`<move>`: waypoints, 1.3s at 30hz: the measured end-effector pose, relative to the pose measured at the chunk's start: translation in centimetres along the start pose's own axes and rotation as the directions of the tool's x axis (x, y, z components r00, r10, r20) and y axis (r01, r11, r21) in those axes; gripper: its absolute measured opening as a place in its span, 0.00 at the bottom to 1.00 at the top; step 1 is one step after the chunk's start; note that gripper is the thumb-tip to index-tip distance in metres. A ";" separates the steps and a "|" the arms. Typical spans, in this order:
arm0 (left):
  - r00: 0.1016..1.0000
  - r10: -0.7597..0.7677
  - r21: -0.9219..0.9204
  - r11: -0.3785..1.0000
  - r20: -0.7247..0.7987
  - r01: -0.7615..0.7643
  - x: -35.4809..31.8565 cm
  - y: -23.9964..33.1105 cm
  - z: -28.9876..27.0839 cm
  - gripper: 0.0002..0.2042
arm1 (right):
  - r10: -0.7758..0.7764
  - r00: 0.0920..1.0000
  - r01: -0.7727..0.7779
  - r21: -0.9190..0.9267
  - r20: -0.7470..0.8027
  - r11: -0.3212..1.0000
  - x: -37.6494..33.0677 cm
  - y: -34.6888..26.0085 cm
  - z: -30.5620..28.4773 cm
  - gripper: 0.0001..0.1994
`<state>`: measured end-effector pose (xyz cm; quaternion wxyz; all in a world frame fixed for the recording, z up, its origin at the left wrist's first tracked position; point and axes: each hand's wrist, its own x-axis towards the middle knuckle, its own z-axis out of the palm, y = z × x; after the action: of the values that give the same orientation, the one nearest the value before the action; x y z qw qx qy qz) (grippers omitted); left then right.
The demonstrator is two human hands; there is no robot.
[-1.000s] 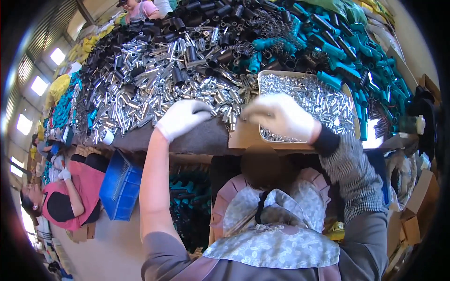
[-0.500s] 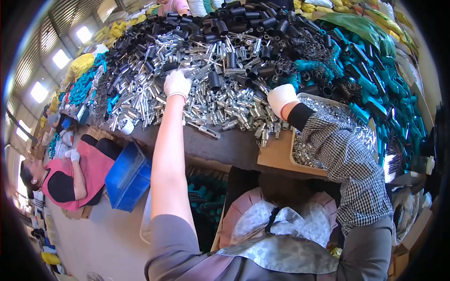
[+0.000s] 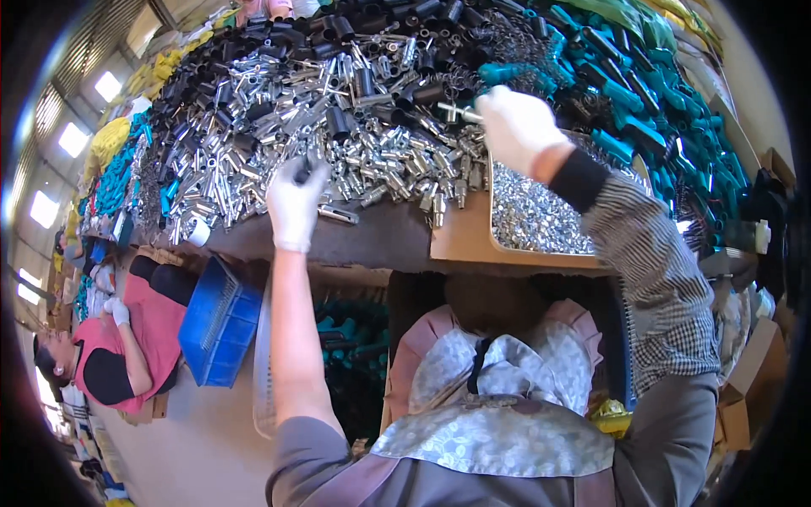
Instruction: Assembling plastic and metal handle components at a workshop workbench.
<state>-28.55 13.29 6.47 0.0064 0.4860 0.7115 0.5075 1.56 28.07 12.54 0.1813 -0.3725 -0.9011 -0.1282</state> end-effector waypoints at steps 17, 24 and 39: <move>0.757 -0.097 -0.641 0.470 0.646 0.607 -23.7 9.8 5.5 0.22 | 0.158 0.976 -0.177 0.970 0.151 0.166 -19.9 -7.7 -1.7 0.11; 0.774 0.083 -0.611 0.669 0.627 0.423 -24.6 8.5 6.2 0.21 | -0.214 0.977 0.112 0.858 -0.002 0.501 -18.1 -1.3 -4.3 0.14; 0.627 0.280 -0.683 0.194 0.727 0.705 -25.7 10.6 5.8 0.31 | -0.208 0.977 0.203 -0.090 -0.048 0.975 -8.2 12.1 0.7 0.09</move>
<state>-4.86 -0.34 -1.09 0.6694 0.4061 0.2338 0.5765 15.42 31.57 9.59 0.1768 -0.2809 -0.9230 -0.1947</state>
